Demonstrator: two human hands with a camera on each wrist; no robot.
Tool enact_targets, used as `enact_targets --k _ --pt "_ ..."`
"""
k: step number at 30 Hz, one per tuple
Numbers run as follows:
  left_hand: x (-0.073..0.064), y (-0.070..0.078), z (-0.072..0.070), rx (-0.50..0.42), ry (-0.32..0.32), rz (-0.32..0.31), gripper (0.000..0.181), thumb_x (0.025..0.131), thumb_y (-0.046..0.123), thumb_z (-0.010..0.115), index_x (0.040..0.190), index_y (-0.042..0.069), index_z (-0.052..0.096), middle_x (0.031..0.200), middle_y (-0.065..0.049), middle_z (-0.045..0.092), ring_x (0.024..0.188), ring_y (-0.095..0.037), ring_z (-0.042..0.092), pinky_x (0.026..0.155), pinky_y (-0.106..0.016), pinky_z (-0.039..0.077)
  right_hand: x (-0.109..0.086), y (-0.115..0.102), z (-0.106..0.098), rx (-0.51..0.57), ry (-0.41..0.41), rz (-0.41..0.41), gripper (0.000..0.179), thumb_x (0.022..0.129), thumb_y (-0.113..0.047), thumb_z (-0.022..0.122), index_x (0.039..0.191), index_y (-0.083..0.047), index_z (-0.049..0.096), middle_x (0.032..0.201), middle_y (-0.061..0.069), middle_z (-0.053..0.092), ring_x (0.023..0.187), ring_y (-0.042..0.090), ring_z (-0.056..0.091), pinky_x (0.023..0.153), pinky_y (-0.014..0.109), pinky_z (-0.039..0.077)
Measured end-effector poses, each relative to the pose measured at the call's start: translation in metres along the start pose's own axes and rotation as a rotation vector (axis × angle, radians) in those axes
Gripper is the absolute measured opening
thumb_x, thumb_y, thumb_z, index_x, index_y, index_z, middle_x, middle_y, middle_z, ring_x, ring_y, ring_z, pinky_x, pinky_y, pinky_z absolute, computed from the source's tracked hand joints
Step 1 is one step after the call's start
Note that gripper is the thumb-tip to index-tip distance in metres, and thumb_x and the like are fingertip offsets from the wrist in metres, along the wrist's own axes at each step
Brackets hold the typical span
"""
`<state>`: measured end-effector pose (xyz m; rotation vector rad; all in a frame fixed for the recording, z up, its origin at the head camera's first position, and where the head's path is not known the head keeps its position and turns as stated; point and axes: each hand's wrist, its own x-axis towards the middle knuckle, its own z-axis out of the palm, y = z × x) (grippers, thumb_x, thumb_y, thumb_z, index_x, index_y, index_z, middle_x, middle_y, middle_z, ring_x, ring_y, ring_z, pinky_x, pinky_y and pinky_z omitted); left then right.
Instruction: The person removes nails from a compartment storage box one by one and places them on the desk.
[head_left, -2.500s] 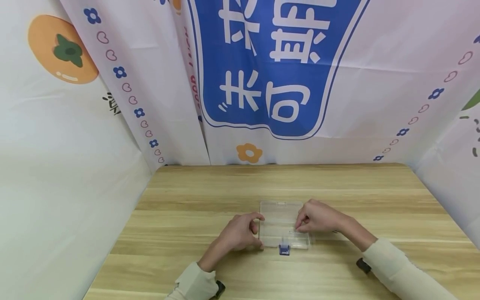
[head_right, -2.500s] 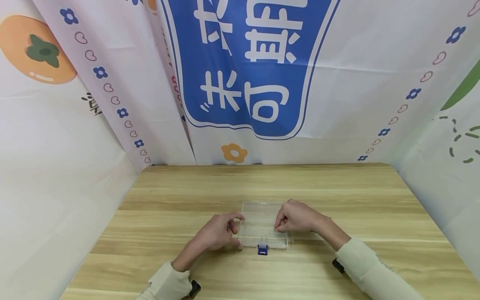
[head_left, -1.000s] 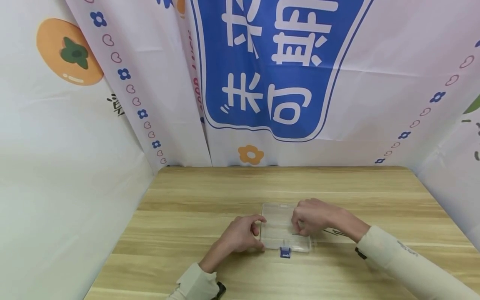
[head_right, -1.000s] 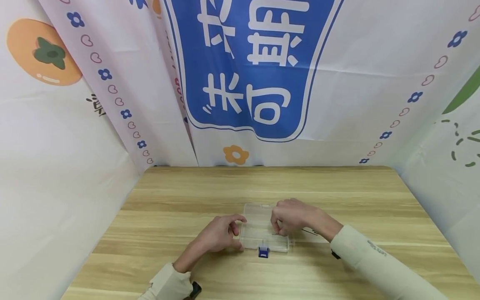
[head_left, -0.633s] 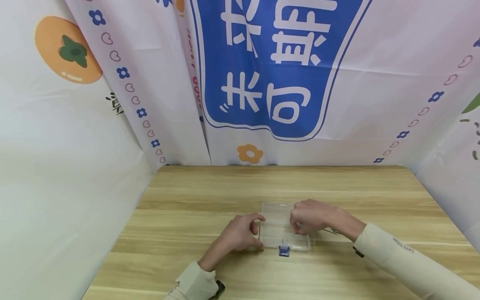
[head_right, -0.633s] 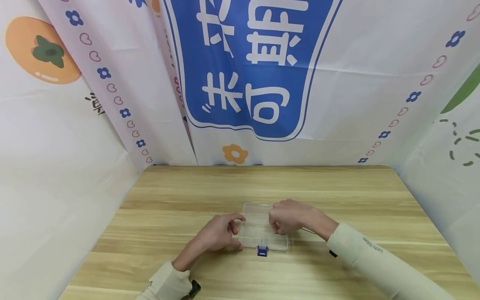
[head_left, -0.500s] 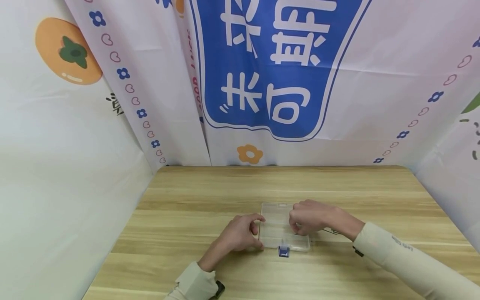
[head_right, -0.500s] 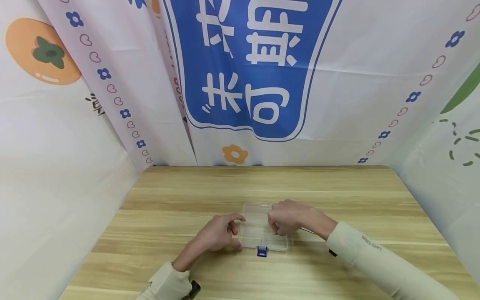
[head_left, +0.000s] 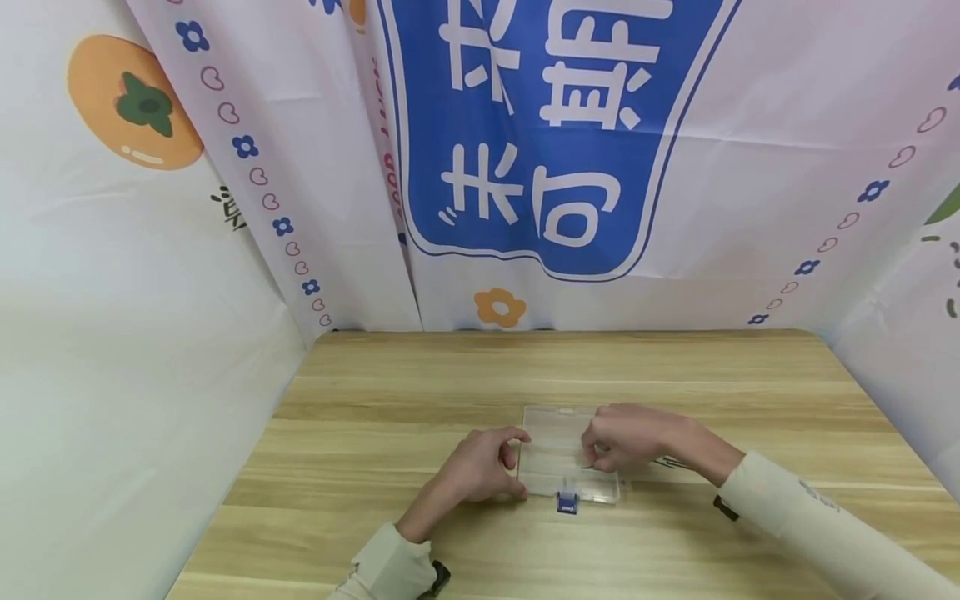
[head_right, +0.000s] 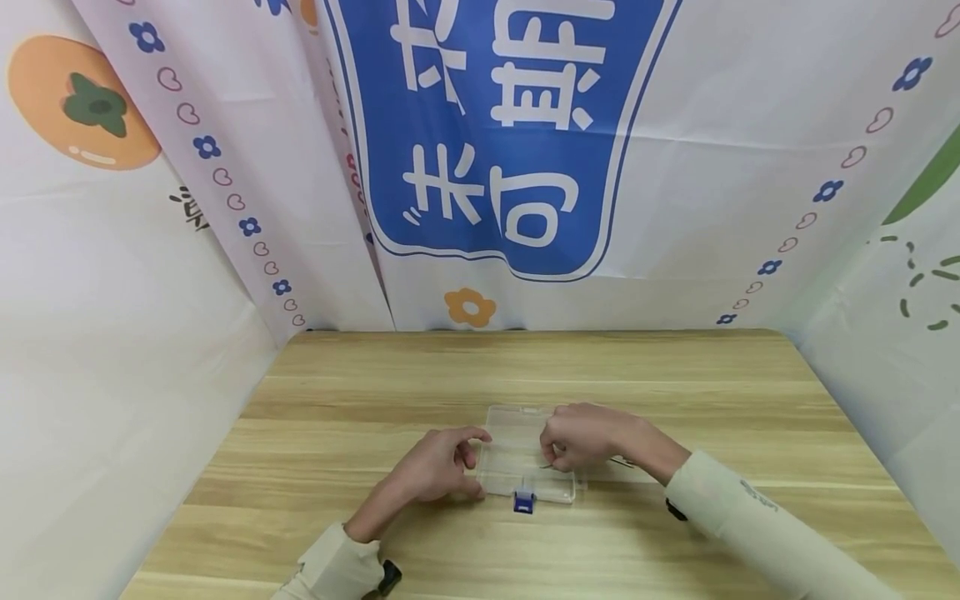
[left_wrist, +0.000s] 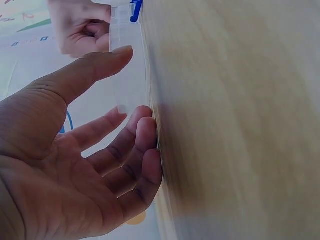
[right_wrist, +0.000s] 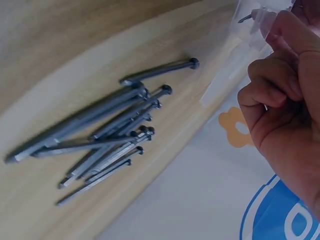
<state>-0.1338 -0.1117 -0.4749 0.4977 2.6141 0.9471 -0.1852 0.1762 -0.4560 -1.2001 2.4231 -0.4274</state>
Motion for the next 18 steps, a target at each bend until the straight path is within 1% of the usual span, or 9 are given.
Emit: enact_targets --k 4,8,13,18 --pt "0.000 -0.001 0.000 -0.002 0.000 -0.003 0.071 0.074 0.017 0.099 0.138 0.013 0.069 0.090 0.001 0.069 0.071 -0.009 0.053 0.067 -0.025 0.045 -0.002 0.005 0.003 0.069 0.010 0.004 0.014 0.094 -0.009 0.076 0.090 -0.023 0.080 0.069 -0.019 0.062 0.054 -0.003 0.039 0.055 0.017 0.038" --pt "0.000 -0.002 0.001 -0.002 0.003 -0.003 0.071 0.073 0.017 0.099 0.137 0.013 0.069 0.089 0.001 0.068 0.071 -0.009 0.054 0.067 -0.026 0.045 -0.004 0.010 0.005 0.141 0.020 0.021 0.015 0.096 -0.010 0.076 0.095 -0.023 0.082 0.062 -0.016 0.052 0.053 -0.002 0.033 0.055 0.018 0.035" --pt "0.000 -0.002 0.000 0.006 0.003 -0.008 0.070 0.074 0.018 0.099 0.138 0.014 0.070 0.091 0.002 0.069 0.072 -0.008 0.054 0.069 -0.026 0.046 -0.005 0.013 0.005 0.199 0.057 0.001 0.014 0.096 -0.009 0.074 0.097 -0.021 0.082 0.058 -0.016 0.039 0.053 -0.001 0.029 0.057 0.017 0.035" --pt "0.000 -0.001 -0.001 0.002 0.006 -0.010 0.070 0.074 0.016 0.099 0.138 0.013 0.069 0.091 0.002 0.068 0.073 -0.009 0.054 0.069 -0.026 0.046 -0.007 0.016 0.002 0.253 0.093 -0.023 0.013 0.096 -0.008 0.073 0.099 -0.016 0.082 0.059 -0.016 0.033 0.054 -0.002 0.027 0.058 0.017 0.036"
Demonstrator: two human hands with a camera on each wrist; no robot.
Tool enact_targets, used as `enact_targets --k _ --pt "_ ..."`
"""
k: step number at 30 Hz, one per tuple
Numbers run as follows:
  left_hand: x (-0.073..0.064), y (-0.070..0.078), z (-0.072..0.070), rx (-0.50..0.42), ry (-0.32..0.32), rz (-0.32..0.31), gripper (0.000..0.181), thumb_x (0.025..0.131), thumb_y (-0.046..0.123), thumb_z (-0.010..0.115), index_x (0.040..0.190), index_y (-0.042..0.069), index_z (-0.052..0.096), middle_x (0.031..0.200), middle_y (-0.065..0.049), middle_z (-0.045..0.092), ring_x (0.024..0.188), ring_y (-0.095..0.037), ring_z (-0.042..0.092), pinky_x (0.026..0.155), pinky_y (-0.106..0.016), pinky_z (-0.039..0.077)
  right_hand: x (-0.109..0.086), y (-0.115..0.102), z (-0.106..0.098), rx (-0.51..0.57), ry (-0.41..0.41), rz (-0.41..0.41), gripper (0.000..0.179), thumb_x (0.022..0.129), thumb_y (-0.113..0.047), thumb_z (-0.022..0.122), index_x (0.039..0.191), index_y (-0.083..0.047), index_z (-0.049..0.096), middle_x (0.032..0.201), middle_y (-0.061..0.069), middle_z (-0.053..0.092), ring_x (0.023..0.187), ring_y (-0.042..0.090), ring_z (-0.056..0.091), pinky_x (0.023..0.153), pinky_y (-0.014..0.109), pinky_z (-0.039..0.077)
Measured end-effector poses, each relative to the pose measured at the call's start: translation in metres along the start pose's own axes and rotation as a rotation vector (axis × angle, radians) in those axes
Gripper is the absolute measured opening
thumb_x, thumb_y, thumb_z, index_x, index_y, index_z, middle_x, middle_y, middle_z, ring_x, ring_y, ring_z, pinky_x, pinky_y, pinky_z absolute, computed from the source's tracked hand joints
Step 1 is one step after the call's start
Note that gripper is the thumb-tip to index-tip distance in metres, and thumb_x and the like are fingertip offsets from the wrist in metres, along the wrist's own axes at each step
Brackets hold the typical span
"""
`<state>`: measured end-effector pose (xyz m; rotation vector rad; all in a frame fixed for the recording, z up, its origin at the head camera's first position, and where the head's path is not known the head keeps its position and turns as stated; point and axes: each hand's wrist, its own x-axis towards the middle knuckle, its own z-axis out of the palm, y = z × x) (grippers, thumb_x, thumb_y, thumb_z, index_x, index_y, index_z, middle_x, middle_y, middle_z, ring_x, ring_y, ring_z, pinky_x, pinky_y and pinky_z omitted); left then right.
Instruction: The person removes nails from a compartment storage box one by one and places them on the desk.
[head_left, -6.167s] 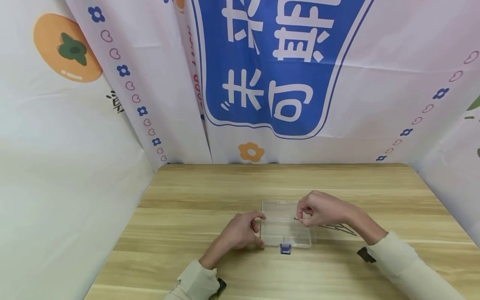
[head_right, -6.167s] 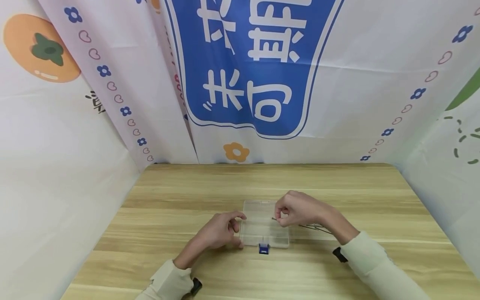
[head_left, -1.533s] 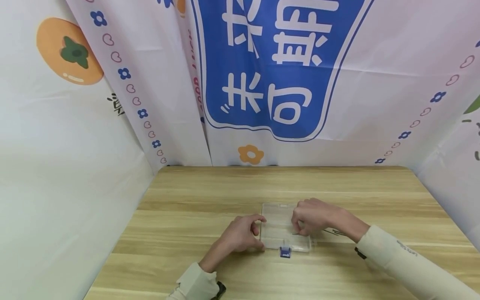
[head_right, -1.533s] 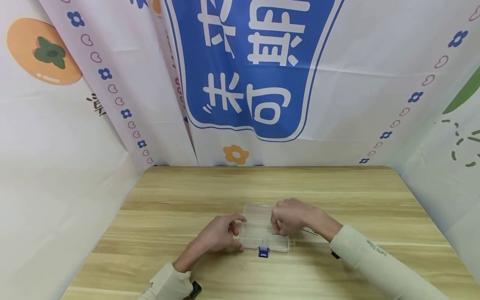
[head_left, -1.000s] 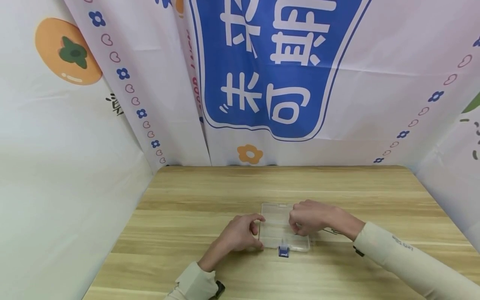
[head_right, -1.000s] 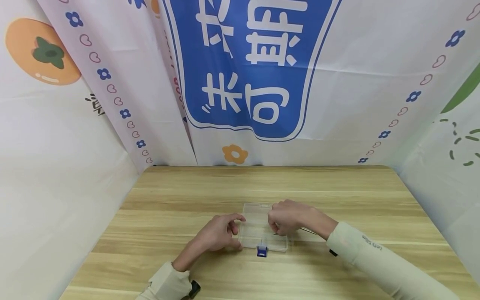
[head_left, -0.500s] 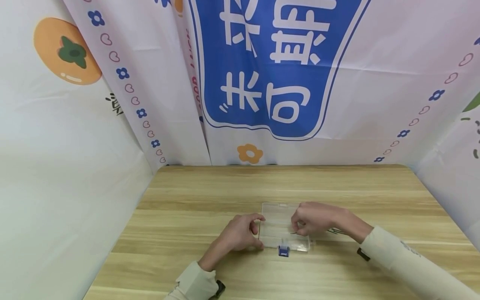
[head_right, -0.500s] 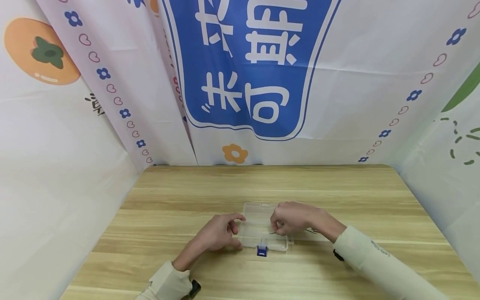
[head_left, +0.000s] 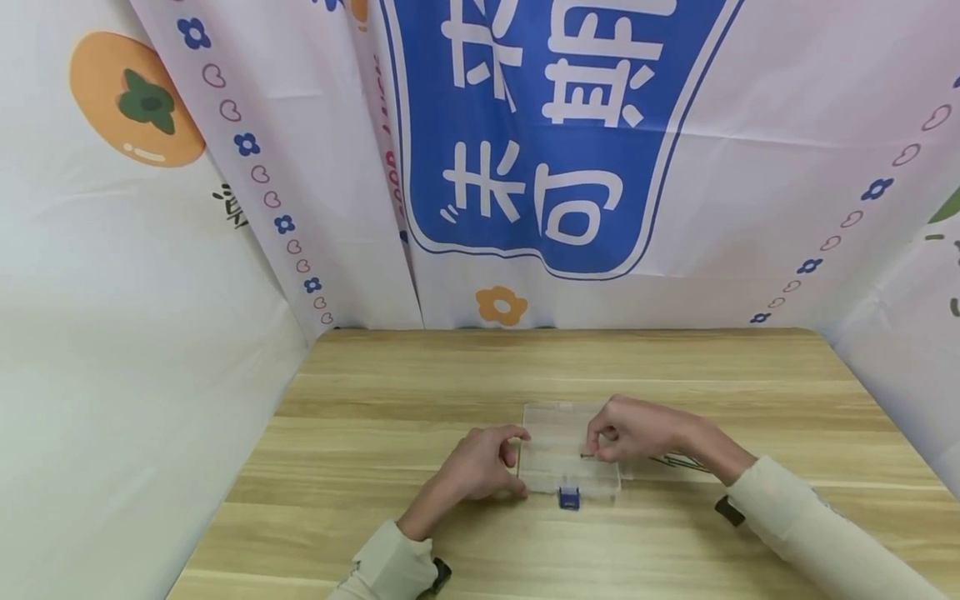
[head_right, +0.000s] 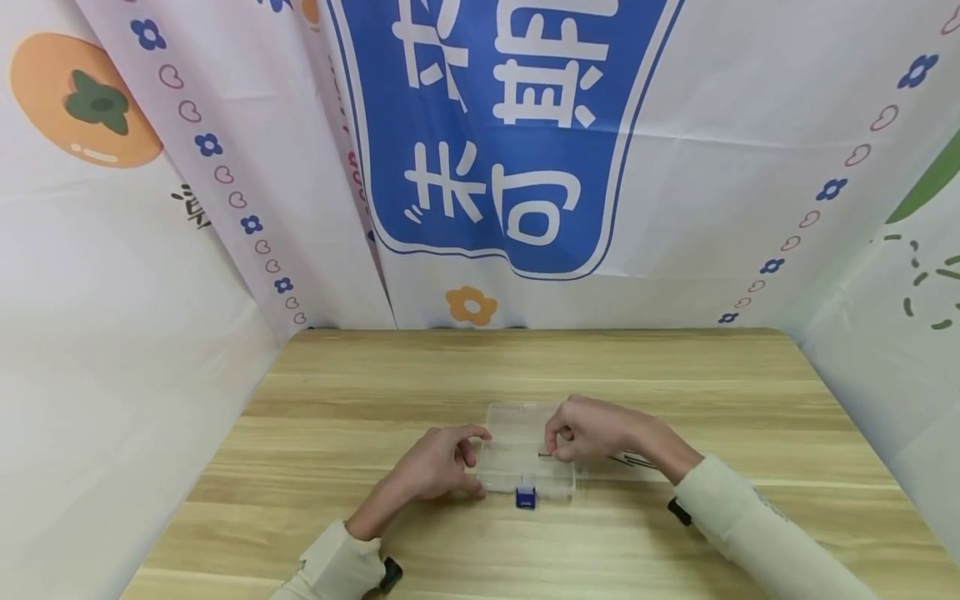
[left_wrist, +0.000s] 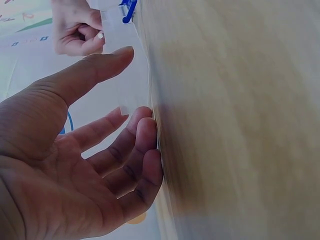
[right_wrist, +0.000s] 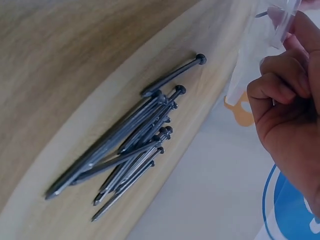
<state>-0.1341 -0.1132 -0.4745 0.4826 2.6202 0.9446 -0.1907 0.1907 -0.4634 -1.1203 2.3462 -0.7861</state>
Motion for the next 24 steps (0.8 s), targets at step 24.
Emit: enact_targets --k 24 --pt "0.002 0.003 0.002 0.016 0.004 -0.010 0.071 0.074 0.018 0.098 0.137 0.012 0.067 0.091 0.002 0.067 0.073 -0.010 0.054 0.069 -0.026 0.046 -0.093 0.036 -0.040 -0.114 0.176 0.221 0.009 0.096 -0.013 0.076 0.091 -0.021 0.075 0.064 -0.014 0.033 0.059 -0.001 0.026 0.060 0.023 0.034"
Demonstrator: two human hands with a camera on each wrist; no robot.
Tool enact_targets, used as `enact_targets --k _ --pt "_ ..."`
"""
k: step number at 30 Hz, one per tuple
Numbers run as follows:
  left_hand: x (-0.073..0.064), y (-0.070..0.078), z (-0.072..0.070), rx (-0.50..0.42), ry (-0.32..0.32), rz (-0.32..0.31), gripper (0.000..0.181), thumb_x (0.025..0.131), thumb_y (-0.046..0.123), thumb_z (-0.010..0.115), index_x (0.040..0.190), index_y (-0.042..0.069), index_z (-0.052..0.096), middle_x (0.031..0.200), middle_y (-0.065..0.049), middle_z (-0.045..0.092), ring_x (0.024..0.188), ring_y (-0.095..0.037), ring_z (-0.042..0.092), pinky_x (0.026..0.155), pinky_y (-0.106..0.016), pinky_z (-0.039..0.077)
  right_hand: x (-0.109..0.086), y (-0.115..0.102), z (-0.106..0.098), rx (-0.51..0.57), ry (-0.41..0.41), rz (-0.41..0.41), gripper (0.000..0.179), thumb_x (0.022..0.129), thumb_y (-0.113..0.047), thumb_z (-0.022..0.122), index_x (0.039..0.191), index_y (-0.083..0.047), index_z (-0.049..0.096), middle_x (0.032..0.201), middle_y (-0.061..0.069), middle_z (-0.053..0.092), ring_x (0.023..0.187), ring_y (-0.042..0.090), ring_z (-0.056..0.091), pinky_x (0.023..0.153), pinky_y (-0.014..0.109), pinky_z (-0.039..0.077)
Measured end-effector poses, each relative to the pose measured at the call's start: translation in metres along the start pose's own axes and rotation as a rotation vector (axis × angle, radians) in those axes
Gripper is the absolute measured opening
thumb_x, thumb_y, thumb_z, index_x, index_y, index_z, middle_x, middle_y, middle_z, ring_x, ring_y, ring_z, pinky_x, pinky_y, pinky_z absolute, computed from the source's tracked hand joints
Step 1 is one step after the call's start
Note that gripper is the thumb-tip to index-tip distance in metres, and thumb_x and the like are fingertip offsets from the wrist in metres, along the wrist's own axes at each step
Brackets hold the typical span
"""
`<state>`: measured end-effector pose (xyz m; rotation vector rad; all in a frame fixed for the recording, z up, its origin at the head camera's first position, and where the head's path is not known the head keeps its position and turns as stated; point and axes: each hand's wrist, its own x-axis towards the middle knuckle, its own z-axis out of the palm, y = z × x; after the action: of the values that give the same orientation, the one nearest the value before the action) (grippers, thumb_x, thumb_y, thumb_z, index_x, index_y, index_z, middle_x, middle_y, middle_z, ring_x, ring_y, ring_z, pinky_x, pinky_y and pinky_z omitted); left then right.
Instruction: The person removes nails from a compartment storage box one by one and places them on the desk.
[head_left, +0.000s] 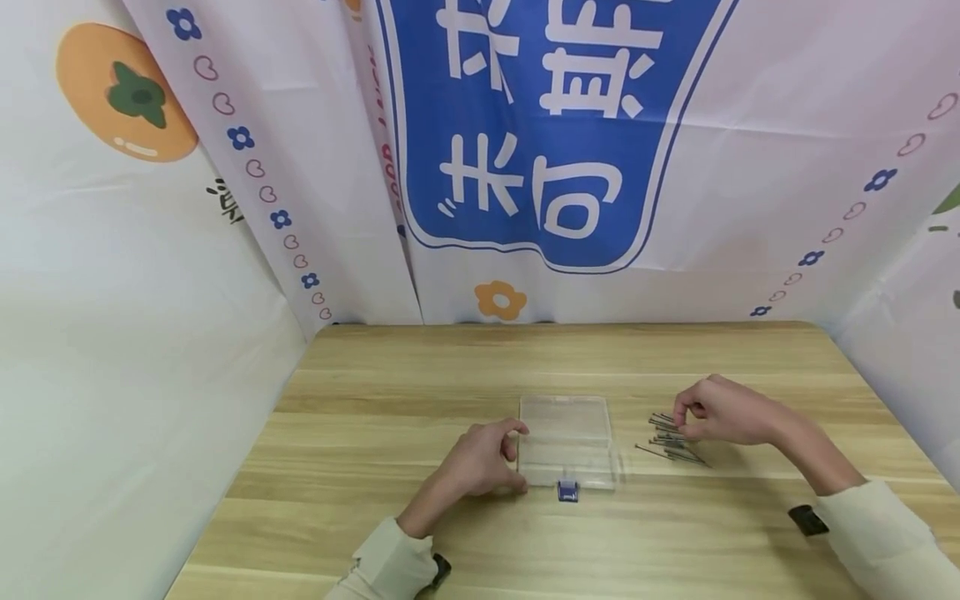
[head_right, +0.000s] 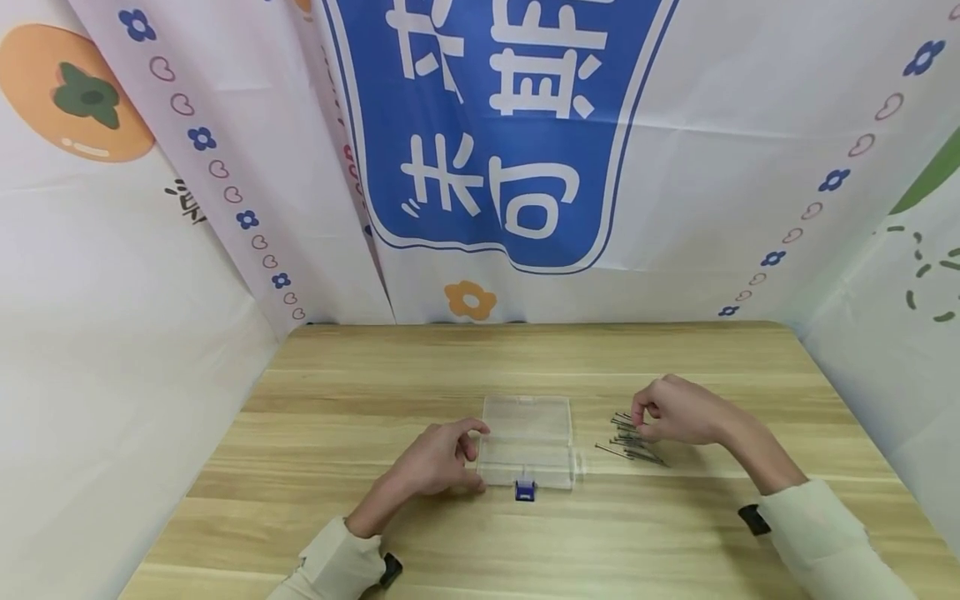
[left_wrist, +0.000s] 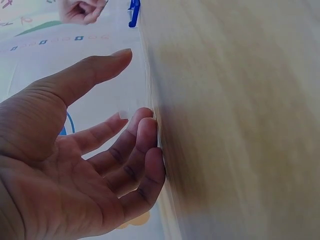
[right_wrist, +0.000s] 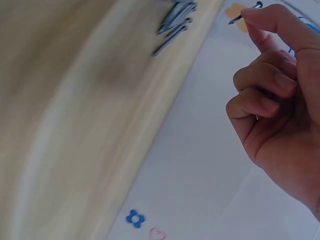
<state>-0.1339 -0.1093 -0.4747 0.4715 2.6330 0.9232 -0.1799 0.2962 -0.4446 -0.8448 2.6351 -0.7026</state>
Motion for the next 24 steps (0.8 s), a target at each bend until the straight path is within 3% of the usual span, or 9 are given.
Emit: enact_targets --k 14,19,24 --pt "-0.004 0.001 -0.005 -0.002 0.004 -0.011 0.073 0.073 0.016 0.098 0.138 0.010 0.066 0.094 -0.001 0.068 0.076 -0.012 0.055 0.068 -0.027 0.046 -0.012 0.012 0.016 -0.001 0.038 0.011 0.015 0.093 -0.017 0.081 0.086 -0.026 0.072 0.064 -0.016 0.037 0.058 -0.003 0.031 0.060 0.022 0.036" --pt "-0.009 0.003 -0.008 0.018 0.006 0.006 0.077 0.073 0.019 0.099 0.141 0.009 0.065 0.096 -0.001 0.069 0.078 -0.012 0.056 0.072 -0.029 0.047 -0.020 0.012 0.018 -0.071 0.160 -0.003 0.009 0.093 -0.026 0.084 0.096 -0.022 0.077 0.063 -0.018 0.038 0.057 -0.005 0.030 0.061 0.021 0.036" --pt "-0.020 -0.001 -0.015 0.012 0.036 0.008 0.084 0.077 0.031 0.098 0.149 0.008 0.061 0.112 -0.005 0.073 0.097 -0.019 0.067 0.087 -0.040 0.057 -0.040 0.008 0.021 -0.205 0.313 0.052 0.043 0.092 -0.044 0.085 0.118 -0.012 0.077 0.077 -0.015 0.051 0.067 -0.003 0.042 0.062 0.022 0.037"
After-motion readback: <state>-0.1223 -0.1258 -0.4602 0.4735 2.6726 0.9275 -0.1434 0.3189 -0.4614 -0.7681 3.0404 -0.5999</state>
